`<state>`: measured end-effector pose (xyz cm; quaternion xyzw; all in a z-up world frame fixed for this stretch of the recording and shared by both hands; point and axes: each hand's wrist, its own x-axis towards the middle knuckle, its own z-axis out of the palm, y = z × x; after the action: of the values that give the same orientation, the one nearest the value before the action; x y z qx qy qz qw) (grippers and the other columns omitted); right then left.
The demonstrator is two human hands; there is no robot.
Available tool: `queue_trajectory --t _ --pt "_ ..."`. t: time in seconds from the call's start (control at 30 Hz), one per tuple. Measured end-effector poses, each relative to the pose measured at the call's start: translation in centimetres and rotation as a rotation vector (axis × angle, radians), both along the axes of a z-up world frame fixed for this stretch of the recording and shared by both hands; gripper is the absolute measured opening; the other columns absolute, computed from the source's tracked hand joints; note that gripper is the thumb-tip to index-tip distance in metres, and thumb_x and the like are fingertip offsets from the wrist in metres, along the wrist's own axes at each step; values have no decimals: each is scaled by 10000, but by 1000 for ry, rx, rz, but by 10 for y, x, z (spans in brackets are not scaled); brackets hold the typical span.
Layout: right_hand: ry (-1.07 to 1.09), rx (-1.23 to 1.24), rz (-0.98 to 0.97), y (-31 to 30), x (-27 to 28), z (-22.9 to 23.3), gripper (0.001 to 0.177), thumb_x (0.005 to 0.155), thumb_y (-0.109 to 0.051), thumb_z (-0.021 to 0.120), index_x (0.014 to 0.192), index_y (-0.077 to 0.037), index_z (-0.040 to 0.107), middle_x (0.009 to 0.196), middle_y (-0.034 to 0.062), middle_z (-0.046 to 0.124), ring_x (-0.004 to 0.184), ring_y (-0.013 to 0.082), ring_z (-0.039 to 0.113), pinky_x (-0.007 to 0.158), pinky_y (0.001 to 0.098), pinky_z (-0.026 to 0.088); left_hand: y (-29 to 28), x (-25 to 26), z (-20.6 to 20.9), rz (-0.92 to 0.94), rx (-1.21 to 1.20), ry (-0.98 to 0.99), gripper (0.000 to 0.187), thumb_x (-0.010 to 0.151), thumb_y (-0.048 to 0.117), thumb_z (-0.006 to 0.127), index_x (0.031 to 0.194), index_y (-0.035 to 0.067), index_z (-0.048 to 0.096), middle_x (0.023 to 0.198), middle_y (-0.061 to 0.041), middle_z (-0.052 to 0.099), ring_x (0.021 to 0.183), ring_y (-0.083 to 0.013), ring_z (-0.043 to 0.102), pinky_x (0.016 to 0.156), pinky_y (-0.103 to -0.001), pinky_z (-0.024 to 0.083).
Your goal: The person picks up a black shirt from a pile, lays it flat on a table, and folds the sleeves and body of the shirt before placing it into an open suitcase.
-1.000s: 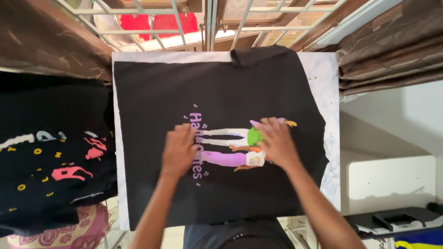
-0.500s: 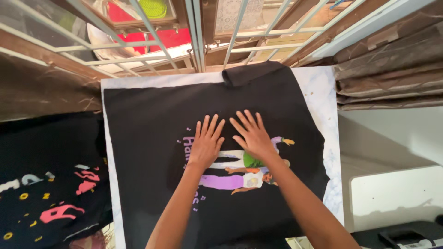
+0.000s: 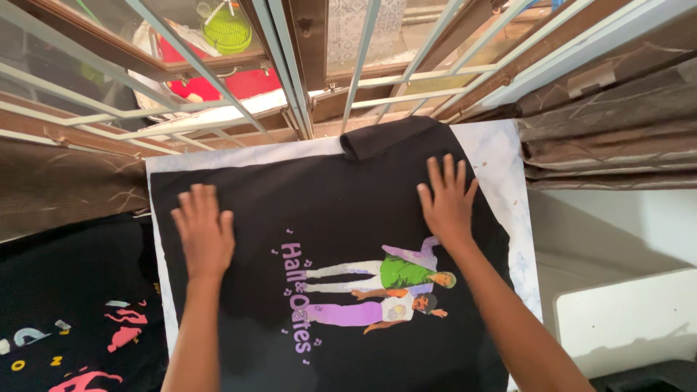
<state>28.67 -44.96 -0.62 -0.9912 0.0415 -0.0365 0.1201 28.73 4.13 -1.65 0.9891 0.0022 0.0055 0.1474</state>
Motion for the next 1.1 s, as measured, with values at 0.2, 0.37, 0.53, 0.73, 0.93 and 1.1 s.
queue_trajectory --t 0.2,0.37,0.53,0.73,0.93,1.1 --pt "188 -76 11 9 8 -7 699 1041 -522 412 1640 -202 246 1709 150 151 1557 454 87 1158 759 80 -26 23 8 17 0 52 596 1059 358 450 1608 140 367 1679 -159 294 1560 -406 192 1244 -602 105" --pt "219 -111 22 5 23 -10 719 1031 -555 394 1642 -220 216 1713 132 135 1556 441 76 1155 751 74 -24 36 7 11 -3 41 599 1061 379 440 1609 155 345 1682 -149 279 1559 -400 179 1237 -613 96" --pt "220 -86 31 2 42 -10 716 1035 -562 386 1646 -229 218 1720 123 133 1560 437 72 1164 749 65 -23 52 5 -1 -13 16 603 1070 380 438 1620 155 338 1686 -150 273 1559 -403 174 1238 -623 96" --pt "111 -174 74 47 37 9 691 1066 -475 480 1639 -130 308 1698 183 217 1553 457 147 1188 727 109 -80 46 34 -29 8 -15 575 1059 250 496 1568 8 383 1659 -211 317 1557 -429 224 1265 -606 153" --pt "-137 5 581 132 -11 24 658 935 -418 641 1502 -118 490 1586 150 439 1481 385 363 1196 611 233 -154 -19 46 -472 -119 -177 565 999 223 551 1532 55 466 1594 -178 415 1490 -391 354 1218 -556 248" --pt "-13 -100 464 39 -19 38 526 866 -340 683 1354 -159 609 1412 90 564 1242 313 508 1030 506 404 -50 -34 53 -143 90 196 573 963 332 585 1498 158 478 1604 -111 401 1507 -336 349 1233 -516 284"
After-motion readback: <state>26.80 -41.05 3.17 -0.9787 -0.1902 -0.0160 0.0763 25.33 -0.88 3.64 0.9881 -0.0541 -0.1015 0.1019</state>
